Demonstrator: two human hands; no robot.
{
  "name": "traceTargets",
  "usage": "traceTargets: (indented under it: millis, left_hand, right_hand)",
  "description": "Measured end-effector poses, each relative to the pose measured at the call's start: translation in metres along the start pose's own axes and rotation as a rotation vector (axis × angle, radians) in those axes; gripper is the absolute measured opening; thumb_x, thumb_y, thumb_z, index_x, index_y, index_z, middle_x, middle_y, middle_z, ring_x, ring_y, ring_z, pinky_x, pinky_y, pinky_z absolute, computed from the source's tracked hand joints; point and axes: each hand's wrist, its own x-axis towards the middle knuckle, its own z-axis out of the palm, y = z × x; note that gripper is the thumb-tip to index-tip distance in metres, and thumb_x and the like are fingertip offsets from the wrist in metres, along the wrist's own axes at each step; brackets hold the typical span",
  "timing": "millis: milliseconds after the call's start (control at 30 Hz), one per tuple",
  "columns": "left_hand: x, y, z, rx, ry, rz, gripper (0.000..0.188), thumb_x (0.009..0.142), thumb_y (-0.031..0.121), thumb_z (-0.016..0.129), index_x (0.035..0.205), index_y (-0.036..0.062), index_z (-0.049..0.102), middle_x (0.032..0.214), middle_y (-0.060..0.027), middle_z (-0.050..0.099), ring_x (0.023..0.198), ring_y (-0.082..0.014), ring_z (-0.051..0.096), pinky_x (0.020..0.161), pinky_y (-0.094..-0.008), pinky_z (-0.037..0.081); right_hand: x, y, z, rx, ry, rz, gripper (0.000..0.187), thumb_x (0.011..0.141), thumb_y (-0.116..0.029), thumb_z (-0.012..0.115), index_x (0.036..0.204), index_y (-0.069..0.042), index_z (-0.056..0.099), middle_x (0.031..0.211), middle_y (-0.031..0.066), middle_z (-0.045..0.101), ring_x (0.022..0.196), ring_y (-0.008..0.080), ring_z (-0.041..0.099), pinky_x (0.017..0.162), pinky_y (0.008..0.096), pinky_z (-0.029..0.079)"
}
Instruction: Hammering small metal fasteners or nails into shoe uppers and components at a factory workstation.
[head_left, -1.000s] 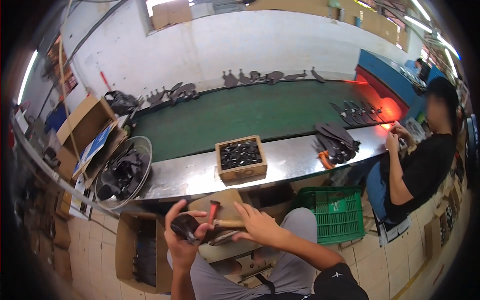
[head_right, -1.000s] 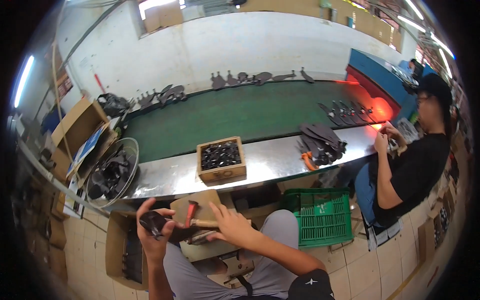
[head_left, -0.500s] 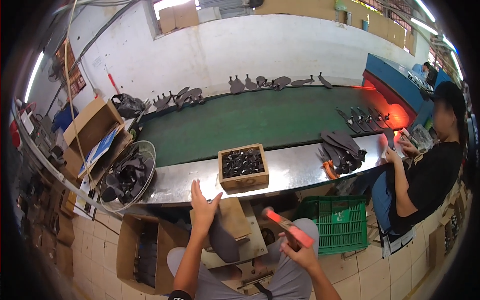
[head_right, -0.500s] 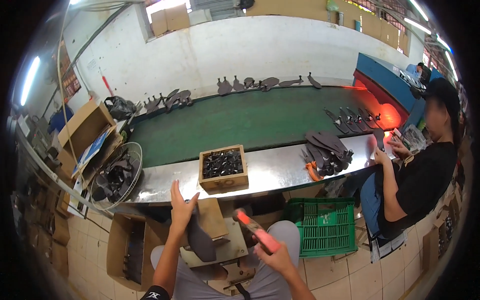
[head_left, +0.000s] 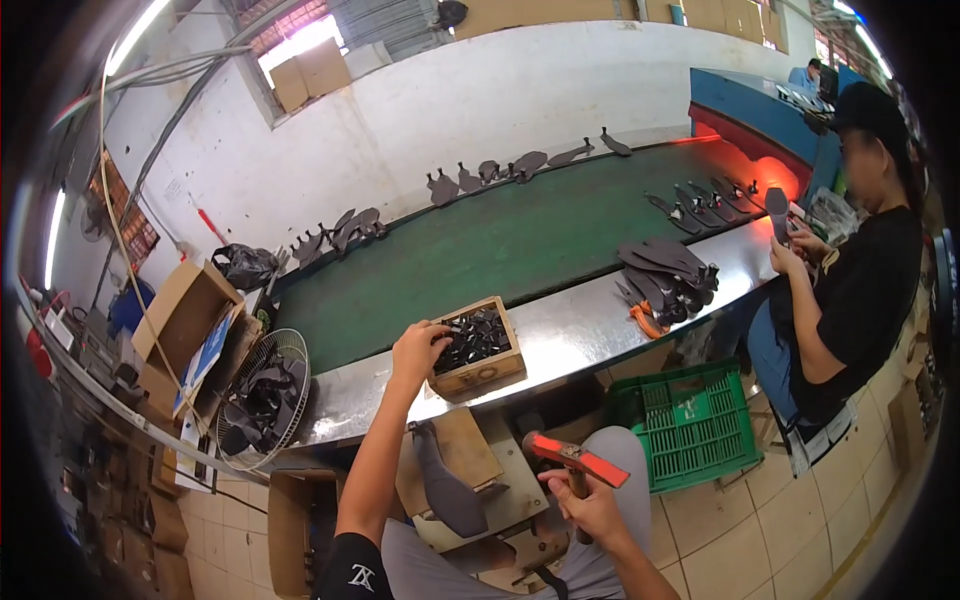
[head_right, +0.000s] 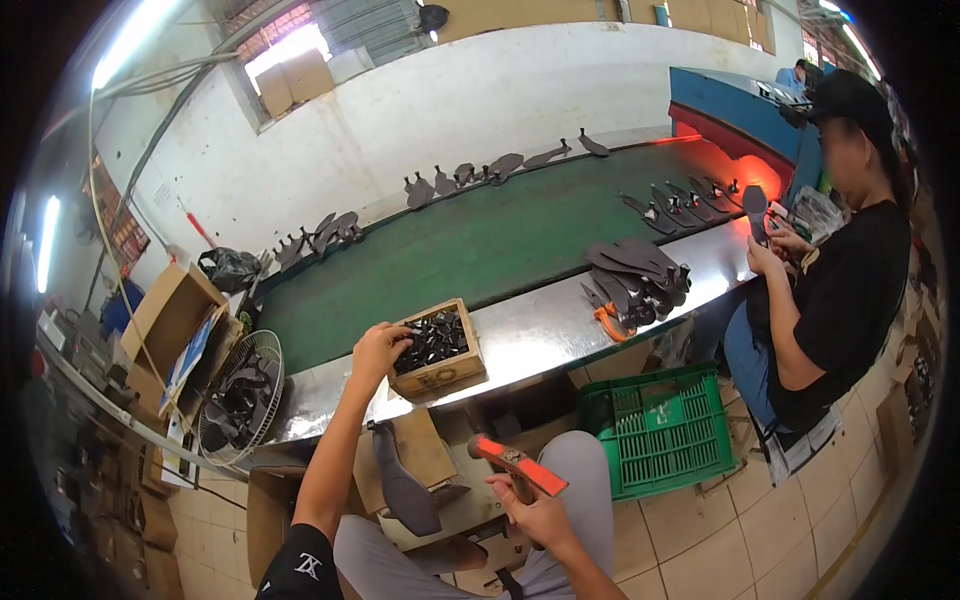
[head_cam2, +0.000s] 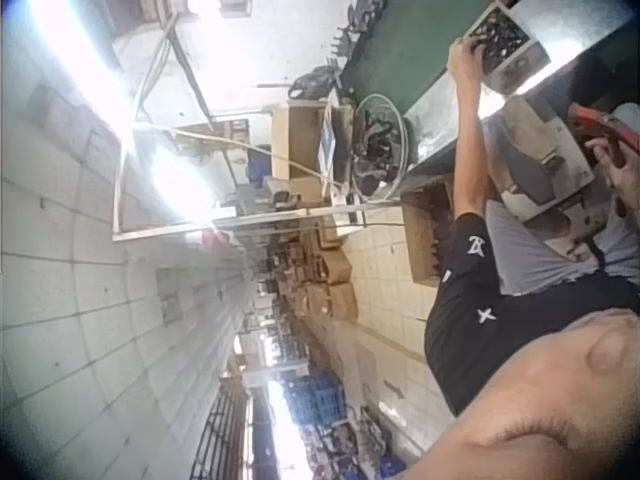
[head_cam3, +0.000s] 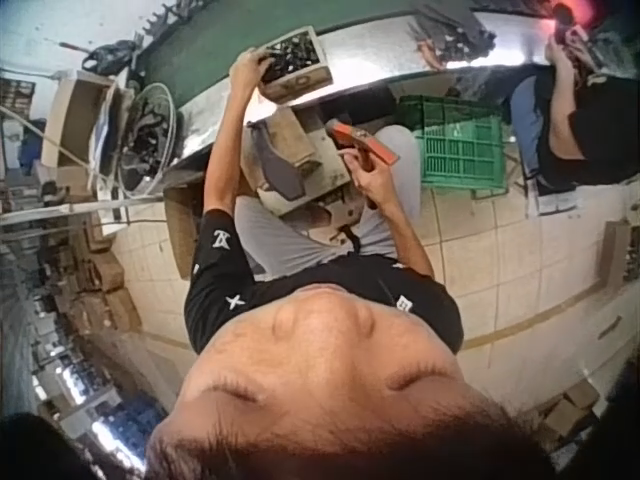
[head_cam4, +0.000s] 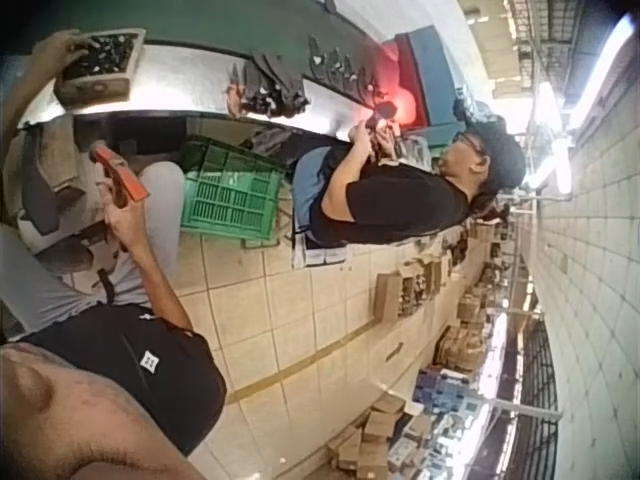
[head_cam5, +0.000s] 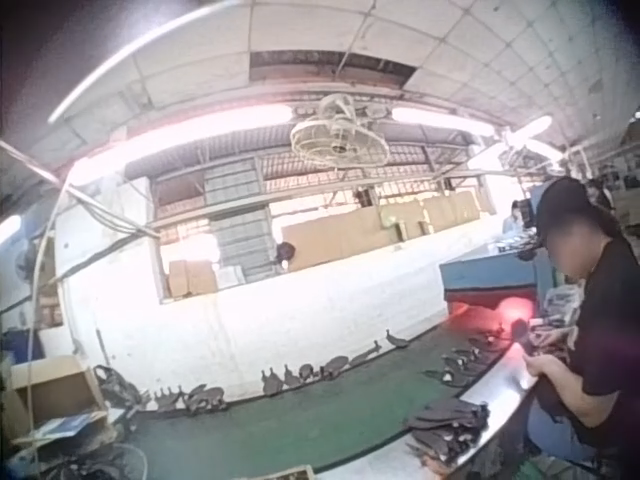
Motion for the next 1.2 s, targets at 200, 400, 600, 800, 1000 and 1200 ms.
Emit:
traceTargets:
  millis: [200, 400, 600, 800, 1000, 1200]
  left_hand:
    - [-0.003, 0.002, 0.006, -0.03, 0.054, 0.093, 0.026, 0.083, 0.017, 0.071, 0.109, 0.0162, 0.072, 0.106, -0.0063, 0.071, 0.1, -0.0287, 0.066, 0.081, -0.0414, 0.055]
    - [-0.004, 0.003, 0.009, 0.034, 0.035, 0.129, 0.013, 0.082, 0.014, 0.069, 0.095, 0.0129, 0.073, 0.099, -0.0055, 0.068, 0.099, -0.028, 0.064, 0.08, -0.0408, 0.055]
    - [-0.044, -0.006, -0.02, -0.082, 0.424, 0.068, 0.01, 0.083, 0.01, 0.07, 0.092, 0.005, 0.072, 0.094, -0.0103, 0.067, 0.09, -0.0283, 0.064, 0.076, -0.0384, 0.054]
    - [-0.144, 0.076, -0.075, -1.171, 0.243, -0.297, 0.019, 0.093, 0.015, 0.068, 0.106, 0.0011, 0.068, 0.09, -0.0025, 0.069, 0.079, -0.0097, 0.066, 0.066, -0.0241, 0.05]
    - [-0.262, 0.16, -0.13, -1.579, 0.173, -0.339, 0.027, 0.094, 0.005, 0.064, 0.12, -0.0017, 0.063, 0.101, -0.0083, 0.07, 0.087, -0.0153, 0.069, 0.071, -0.0253, 0.052]
    - [-0.308, 0.191, -0.151, -1.722, 0.129, -0.354, 0.028, 0.095, 0.005, 0.064, 0.121, -0.0039, 0.062, 0.104, -0.0117, 0.07, 0.09, -0.0178, 0.068, 0.076, -0.0284, 0.053]
  right_hand:
    - [-0.01, -0.01, 0.012, 0.121, 0.081, -0.16, 0.025, 0.098, -0.022, 0.065, 0.116, -0.004, 0.069, 0.065, -0.0042, 0.054, 0.051, 0.0037, 0.047, 0.046, 0.0208, 0.036]
    - [-0.046, -0.002, 0.008, 0.046, 0.111, -0.144, 0.026, 0.098, -0.019, 0.065, 0.119, -0.005, 0.068, 0.071, -0.004, 0.058, 0.055, 0.0034, 0.051, 0.046, 0.0209, 0.035]
    - [-0.082, -0.018, 0.002, 0.0, 0.222, -0.217, 0.026, 0.097, -0.015, 0.064, 0.12, -0.004, 0.068, 0.065, -0.0022, 0.059, 0.049, 0.003, 0.047, 0.044, 0.02, 0.033]
    - [-0.105, -0.008, -0.003, -0.027, 0.218, -0.27, 0.025, 0.097, -0.016, 0.065, 0.116, 0.0, 0.068, 0.067, 0.0011, 0.062, 0.045, 0.0016, 0.043, 0.042, 0.0189, 0.03]
    - [-0.109, 0.004, 0.013, -0.062, 0.188, -0.328, 0.023, 0.098, -0.013, 0.062, 0.114, 0.003, 0.067, 0.069, 0.0074, 0.063, 0.039, 0.0032, 0.041, 0.038, 0.0194, 0.031]
    - [-0.107, -0.004, 0.028, -0.105, 0.109, -0.279, 0.027, 0.097, -0.015, 0.064, 0.116, 0.004, 0.066, 0.073, 0.0097, 0.067, 0.039, 0.003, 0.042, 0.038, 0.0193, 0.031]
